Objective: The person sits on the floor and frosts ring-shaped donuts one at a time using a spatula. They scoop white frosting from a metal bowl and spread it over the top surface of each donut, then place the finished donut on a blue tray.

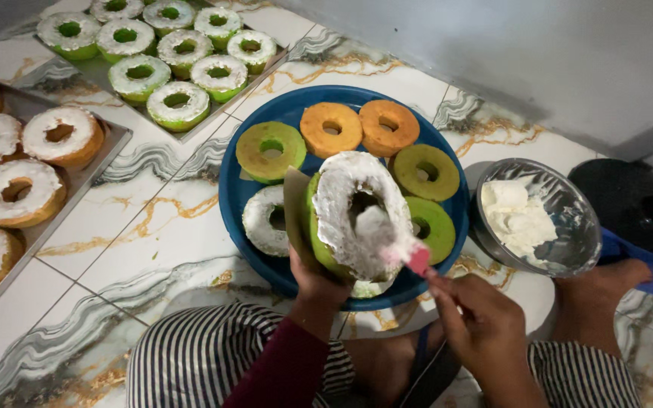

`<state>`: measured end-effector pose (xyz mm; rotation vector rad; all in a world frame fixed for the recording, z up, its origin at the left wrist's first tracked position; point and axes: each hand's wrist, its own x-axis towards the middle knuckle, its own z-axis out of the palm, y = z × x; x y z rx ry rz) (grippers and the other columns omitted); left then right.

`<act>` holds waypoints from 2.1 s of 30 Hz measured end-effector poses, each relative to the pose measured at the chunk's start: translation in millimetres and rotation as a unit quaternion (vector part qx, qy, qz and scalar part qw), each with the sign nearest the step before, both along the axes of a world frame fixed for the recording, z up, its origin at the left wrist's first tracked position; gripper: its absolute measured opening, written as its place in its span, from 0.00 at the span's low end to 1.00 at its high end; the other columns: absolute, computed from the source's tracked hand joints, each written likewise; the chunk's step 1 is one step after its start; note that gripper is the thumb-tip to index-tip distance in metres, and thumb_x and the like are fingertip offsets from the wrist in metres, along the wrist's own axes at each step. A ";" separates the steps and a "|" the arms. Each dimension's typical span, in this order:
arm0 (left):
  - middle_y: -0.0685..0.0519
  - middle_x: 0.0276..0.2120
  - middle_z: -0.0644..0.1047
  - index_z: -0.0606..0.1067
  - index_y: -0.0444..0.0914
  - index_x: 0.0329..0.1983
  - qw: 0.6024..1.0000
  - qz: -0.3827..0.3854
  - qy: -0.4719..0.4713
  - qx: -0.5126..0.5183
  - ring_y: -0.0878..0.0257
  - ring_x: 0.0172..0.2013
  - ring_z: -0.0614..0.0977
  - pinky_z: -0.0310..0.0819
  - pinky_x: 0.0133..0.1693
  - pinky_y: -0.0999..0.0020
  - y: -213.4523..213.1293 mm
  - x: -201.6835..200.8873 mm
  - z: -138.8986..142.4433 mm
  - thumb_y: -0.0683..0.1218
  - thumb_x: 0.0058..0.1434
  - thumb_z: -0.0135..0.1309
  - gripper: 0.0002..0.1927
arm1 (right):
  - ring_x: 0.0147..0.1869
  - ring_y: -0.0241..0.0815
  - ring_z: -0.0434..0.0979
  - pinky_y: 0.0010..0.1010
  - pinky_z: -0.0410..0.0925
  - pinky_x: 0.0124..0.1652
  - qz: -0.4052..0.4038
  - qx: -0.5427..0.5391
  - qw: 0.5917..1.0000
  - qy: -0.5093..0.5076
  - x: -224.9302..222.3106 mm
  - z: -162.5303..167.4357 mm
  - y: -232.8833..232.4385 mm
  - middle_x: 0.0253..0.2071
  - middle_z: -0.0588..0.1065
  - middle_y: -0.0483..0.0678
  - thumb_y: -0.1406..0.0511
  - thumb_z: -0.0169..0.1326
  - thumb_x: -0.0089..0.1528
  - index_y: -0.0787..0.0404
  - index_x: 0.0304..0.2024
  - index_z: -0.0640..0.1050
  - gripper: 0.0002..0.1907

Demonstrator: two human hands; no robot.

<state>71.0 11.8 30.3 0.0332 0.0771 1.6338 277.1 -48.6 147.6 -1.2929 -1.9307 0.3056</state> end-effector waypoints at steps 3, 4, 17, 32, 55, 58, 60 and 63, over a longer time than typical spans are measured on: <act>0.51 0.61 0.75 0.68 0.44 0.68 1.000 0.010 -0.002 -0.009 0.50 0.60 0.75 0.69 0.62 0.48 2.6 0.1 1.8 0.68 0.68 0.39 0.34 | 0.32 0.43 0.78 0.29 0.68 0.33 0.002 0.146 0.988 -0.055 -4.1 -3.2 -3.0 0.33 0.78 0.48 0.72 0.63 0.58 0.58 0.45 0.82 0.12; 0.52 0.60 0.75 0.69 0.45 0.67 1.000 0.013 -0.006 -0.017 0.50 0.60 0.76 0.69 0.61 0.47 3.2 0.2 1.3 0.69 0.68 0.39 0.34 | 0.33 0.43 0.78 0.30 0.68 0.33 0.020 0.182 0.981 -0.066 -6.8 -4.6 -4.0 0.34 0.78 0.48 0.72 0.64 0.58 0.56 0.44 0.82 0.13; 0.54 0.63 0.73 0.67 0.46 0.69 1.000 0.023 -0.010 -0.003 0.51 0.62 0.74 0.68 0.62 0.49 4.0 5.9 -3.6 0.69 0.68 0.39 0.34 | 0.37 0.46 0.80 0.33 0.70 0.36 0.010 0.220 0.975 -0.032 -30.3 -16.7 18.0 0.36 0.78 0.49 0.74 0.63 0.59 0.58 0.42 0.80 0.10; 0.51 0.65 0.72 0.65 0.43 0.71 0.999 0.033 0.014 0.024 0.51 0.64 0.73 0.66 0.64 0.51 -0.2 16.3 -12.6 0.68 0.68 0.39 0.36 | 0.34 0.50 0.77 0.38 0.67 0.35 -0.035 0.202 0.971 -0.122 -31.4 -8.5 37.4 0.33 0.78 0.51 0.74 0.67 0.56 0.59 0.36 0.80 0.10; 0.53 0.63 0.74 0.67 0.46 0.70 0.998 0.000 -0.020 -0.067 0.52 0.61 0.75 0.69 0.61 0.49 -3.2 3.9 -1.5 0.68 0.66 0.41 0.35 | 0.31 0.48 0.77 0.36 0.68 0.32 -0.078 0.137 0.978 -0.139 -15.6 7.9 48.1 0.29 0.76 0.49 0.70 0.66 0.57 0.57 0.42 0.85 0.10; 0.52 0.64 0.72 0.66 0.46 0.71 0.999 0.025 0.030 -0.024 0.51 0.63 0.73 0.68 0.63 0.48 -0.4 -6.5 7.7 0.69 0.67 0.41 0.36 | 0.32 0.44 0.79 0.32 0.70 0.33 -0.103 0.100 0.987 -0.071 -4.3 9.9 38.9 0.32 0.77 0.50 0.69 0.64 0.61 0.59 0.44 0.84 0.09; 0.51 0.65 0.71 0.66 0.45 0.71 0.999 0.020 0.029 0.006 0.50 0.64 0.72 0.67 0.63 0.47 -0.5 -8.2 12.3 0.69 0.67 0.41 0.36 | 0.32 0.41 0.80 0.29 0.70 0.33 -0.090 0.087 0.992 -0.022 0.3 5.5 34.9 0.34 0.78 0.50 0.70 0.63 0.63 0.60 0.45 0.83 0.08; 0.51 0.65 0.71 0.67 0.46 0.69 0.999 -0.027 -0.027 -0.021 0.48 0.63 0.72 0.66 0.61 0.45 -0.5 -6.7 16.5 0.70 0.64 0.38 0.37 | 0.30 0.39 0.77 0.27 0.67 0.32 -0.046 0.079 0.996 -0.016 4.3 -6.8 39.4 0.32 0.78 0.51 0.70 0.62 0.62 0.60 0.44 0.84 0.08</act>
